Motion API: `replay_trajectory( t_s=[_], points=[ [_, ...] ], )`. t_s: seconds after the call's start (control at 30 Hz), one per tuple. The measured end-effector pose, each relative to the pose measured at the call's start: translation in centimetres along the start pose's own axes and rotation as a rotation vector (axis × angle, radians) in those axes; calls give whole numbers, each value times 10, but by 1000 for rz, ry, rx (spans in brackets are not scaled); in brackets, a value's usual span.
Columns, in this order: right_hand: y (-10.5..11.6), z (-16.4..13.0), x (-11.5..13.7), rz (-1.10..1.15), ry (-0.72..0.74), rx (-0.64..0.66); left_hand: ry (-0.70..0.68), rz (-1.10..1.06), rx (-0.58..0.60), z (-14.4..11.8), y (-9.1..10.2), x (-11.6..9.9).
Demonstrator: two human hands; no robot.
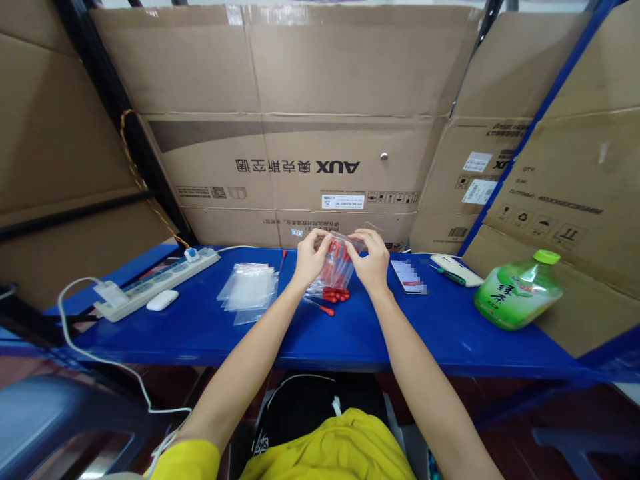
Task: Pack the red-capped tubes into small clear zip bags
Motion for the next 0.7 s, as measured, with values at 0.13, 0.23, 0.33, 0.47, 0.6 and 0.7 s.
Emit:
replay_trajectory(
  t_s=[0.13, 0.23, 0.33, 0.47, 0.6, 0.7],
  points=[
    [1, 0, 0, -5, 8, 11, -24, 45, -9, 0, 1, -1],
    [0, -1, 0, 4, 1, 20, -32, 57, -26, -1, 1, -3],
    [-3, -1, -2, 18, -10, 33, -47, 71, -35, -2, 1, -5],
    [-10, -2, -7, 45, -26, 64, -62, 99, -9, -2, -2, -9],
    [-14, -1, -9, 92, -36, 122, -77, 102, 40, -3, -5, -13],
    [-14, 0, -9, 128, -22, 135, -78, 79, 67, -4, -6, -14]
  ],
)
Point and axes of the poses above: each hand's wrist, its own z-axis towards the middle knuckle, its own y-axis out of the back of the hand, x = y × z, the point moved 4 cm from there along z, towards the middle knuckle, and after that the axes turned 15 degrees about -z, right-handed, at the moved point
